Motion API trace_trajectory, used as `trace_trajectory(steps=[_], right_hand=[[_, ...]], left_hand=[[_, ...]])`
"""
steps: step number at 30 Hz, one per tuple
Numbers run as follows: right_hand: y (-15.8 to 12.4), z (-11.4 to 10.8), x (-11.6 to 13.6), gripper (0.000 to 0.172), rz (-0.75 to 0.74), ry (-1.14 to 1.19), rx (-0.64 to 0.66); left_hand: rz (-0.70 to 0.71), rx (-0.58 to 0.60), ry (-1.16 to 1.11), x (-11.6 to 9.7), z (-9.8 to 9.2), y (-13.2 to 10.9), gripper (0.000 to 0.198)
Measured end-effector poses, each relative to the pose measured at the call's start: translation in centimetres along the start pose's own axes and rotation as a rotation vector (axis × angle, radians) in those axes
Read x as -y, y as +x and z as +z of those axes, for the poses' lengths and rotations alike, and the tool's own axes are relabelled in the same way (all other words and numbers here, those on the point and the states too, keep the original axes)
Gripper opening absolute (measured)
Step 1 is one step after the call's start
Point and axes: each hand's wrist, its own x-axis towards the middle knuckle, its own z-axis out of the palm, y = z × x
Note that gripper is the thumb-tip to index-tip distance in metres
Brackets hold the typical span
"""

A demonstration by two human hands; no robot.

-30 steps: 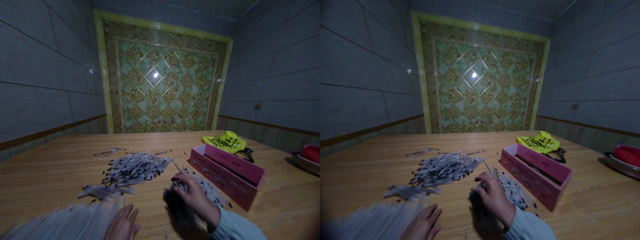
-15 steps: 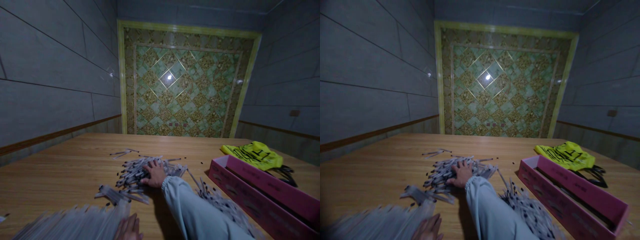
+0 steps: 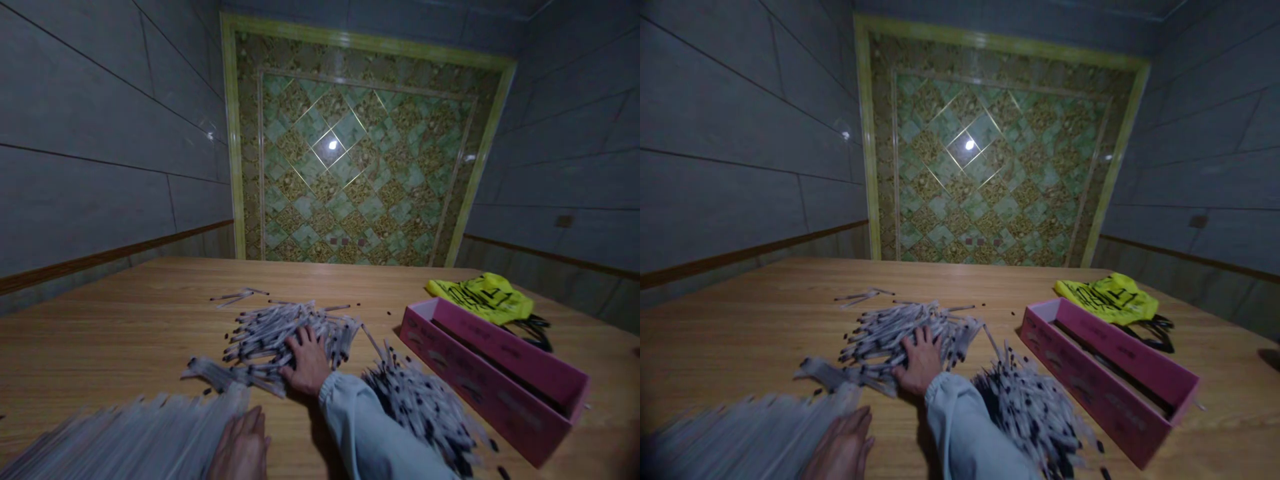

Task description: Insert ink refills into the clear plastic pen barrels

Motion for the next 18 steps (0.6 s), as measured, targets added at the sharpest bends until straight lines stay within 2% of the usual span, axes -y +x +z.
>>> trace_trajectory(steps=[11, 18], right_hand=[[-6.0, -1.2, 1.0, 0.057, -0.050, 0.032, -0.051], [-8.9, -1.4, 1.4, 0.049, -0.126, 0.115, -0.052]], left_hand=[[0.065, -0.070, 0.055, 0.1, -0.2, -0.2, 0.042], [0.104, -0.085, -0.022, 0.0, -0.9, -0.3, 0.037]])
